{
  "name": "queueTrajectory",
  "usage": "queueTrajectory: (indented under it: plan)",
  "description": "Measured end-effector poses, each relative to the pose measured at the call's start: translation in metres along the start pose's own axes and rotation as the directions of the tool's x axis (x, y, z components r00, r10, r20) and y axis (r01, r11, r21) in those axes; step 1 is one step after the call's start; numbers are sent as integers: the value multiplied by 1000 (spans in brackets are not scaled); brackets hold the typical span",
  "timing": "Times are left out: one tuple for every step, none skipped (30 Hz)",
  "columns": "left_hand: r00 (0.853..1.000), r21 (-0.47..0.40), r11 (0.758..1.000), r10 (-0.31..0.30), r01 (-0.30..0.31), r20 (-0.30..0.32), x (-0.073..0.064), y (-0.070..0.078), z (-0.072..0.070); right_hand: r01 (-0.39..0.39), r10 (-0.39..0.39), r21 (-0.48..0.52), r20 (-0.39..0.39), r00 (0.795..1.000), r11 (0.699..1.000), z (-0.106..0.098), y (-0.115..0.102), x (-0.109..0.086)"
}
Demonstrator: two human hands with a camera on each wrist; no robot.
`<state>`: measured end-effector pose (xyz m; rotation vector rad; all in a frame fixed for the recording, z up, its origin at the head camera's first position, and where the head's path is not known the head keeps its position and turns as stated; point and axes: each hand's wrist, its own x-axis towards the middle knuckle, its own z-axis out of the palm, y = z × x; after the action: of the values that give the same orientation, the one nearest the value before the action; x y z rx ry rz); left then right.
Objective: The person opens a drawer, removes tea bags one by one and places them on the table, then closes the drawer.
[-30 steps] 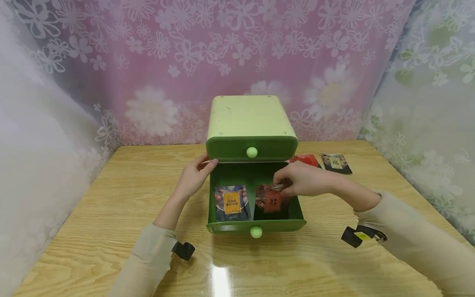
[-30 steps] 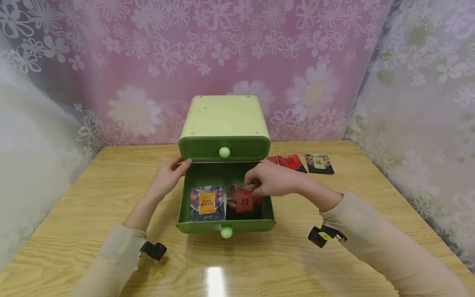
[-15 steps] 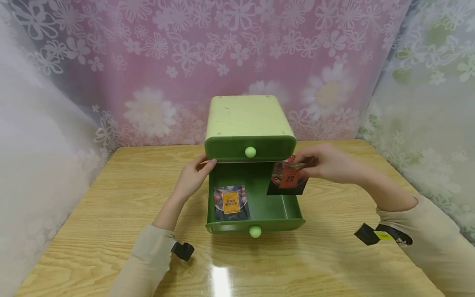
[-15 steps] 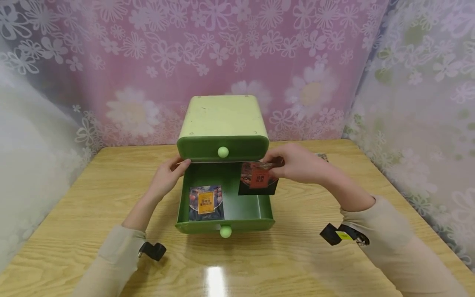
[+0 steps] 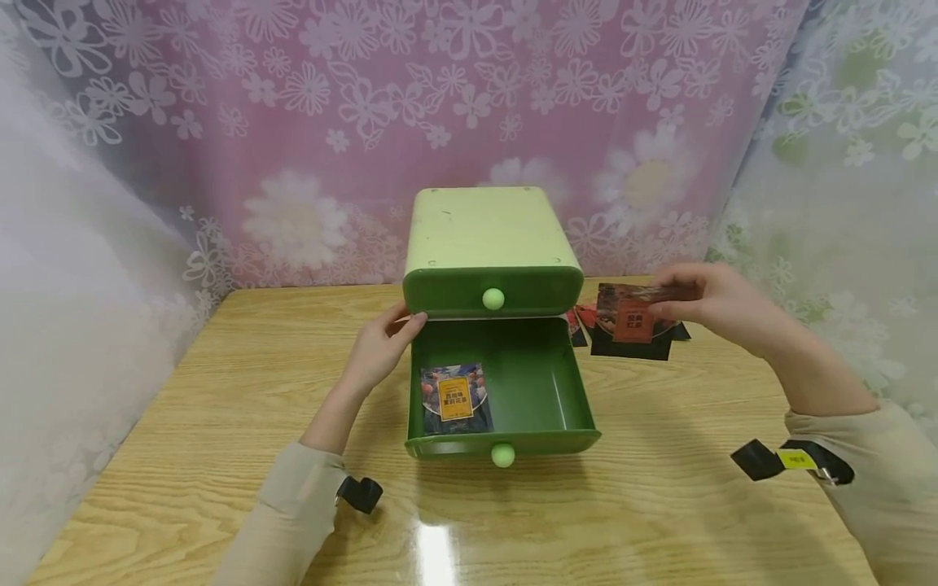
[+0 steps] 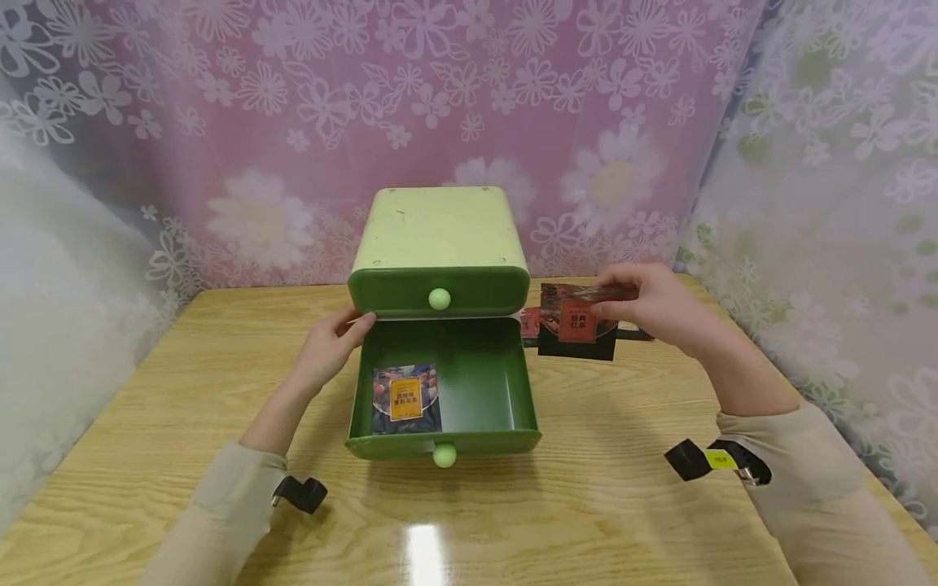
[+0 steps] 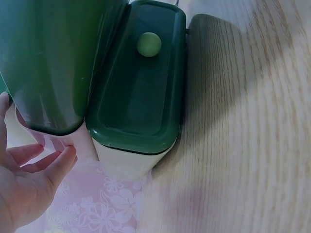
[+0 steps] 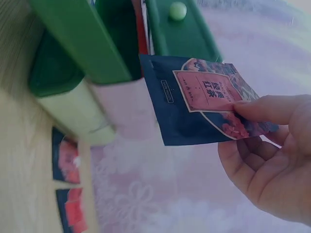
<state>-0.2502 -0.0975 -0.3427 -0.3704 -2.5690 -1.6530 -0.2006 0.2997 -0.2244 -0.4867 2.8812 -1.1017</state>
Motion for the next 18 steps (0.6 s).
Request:
queueTrajectory:
  plan:
    - [1000, -1, 1000, 2, -2, -1, 0, 0, 0, -15, 15, 15, 3, 1000, 1000, 0, 5, 2]
    - [1000, -2, 1000, 3, -3, 0, 0, 1, 0, -28, 27, 32, 12, 1000, 999, 0, 11, 4]
    - [1000, -2, 1000, 4, -4, 2, 0, 1, -1, -43, 42, 44, 26, 999, 998, 1, 18, 7]
    - [1000, -2, 1000, 2, -2, 3, 0, 1, -1, -56, 54, 54, 41, 998, 997, 2, 24, 10]
    - [1000, -3, 1000, 0, 0, 3, 0, 0, -1, -72, 68, 68, 63, 996, 995, 4, 30, 14]
    - [1000, -3, 1000, -3, 3, 4, -1, 0, -2, -93, 85, 84, 86, 993, 992, 7, 36, 17]
    - [1000, -3, 1000, -6, 6, 5, -1, 0, -2, -106, 95, 101, 112, 989, 989, 11, 43, 21]
    - [1000, -4, 1000, -8, 8, 6, -1, 0, -2, -116, 100, 118, 135, 986, 986, 16, 48, 25]
    - [1000, -5, 1000, -11, 11, 5, -1, 0, -2, -124, 103, 129, 158, 982, 984, 21, 53, 28]
    - [1000, -6, 1000, -9, 9, 5, -1, 0, -2, -133, 106, 142, 180, 978, 981, 26, 56, 31]
    - [1000, -7, 1000, -8, 8, 4, -1, 0, -2, -145, 111, 159, 204, 973, 977, 32, 61, 34]
    - [1000, -5, 1000, -10, 10, 4, -1, 1, -2, -152, 112, 169, 225, 968, 974, 37, 65, 37]
    - [1000, -3, 1000, -8, 8, 4, -1, 1, -2, -155, 110, 176, 243, 964, 972, 43, 69, 39]
    - [1000, -2, 1000, -5, 5, 5, -1, 1, -2, -167, 115, 187, 263, 958, 968, 48, 73, 42]
    - [1000, 0, 1000, -3, 3, 6, -1, 1, -2, -177, 119, 189, 282, 952, 966, 53, 77, 44]
    - [1000, 1, 1000, -1, 1, 8, -1, 1, -2, -191, 128, 194, 298, 946, 962, 57, 81, 46]
    - [1000, 2, 1000, -3, 3, 8, -1, 2, -2, -196, 127, 199, 312, 942, 960, 61, 84, 48]
    - [1000, 3, 1000, -3, 3, 8, -1, 2, -2, -204, 131, 204, 324, 937, 957, 65, 87, 50]
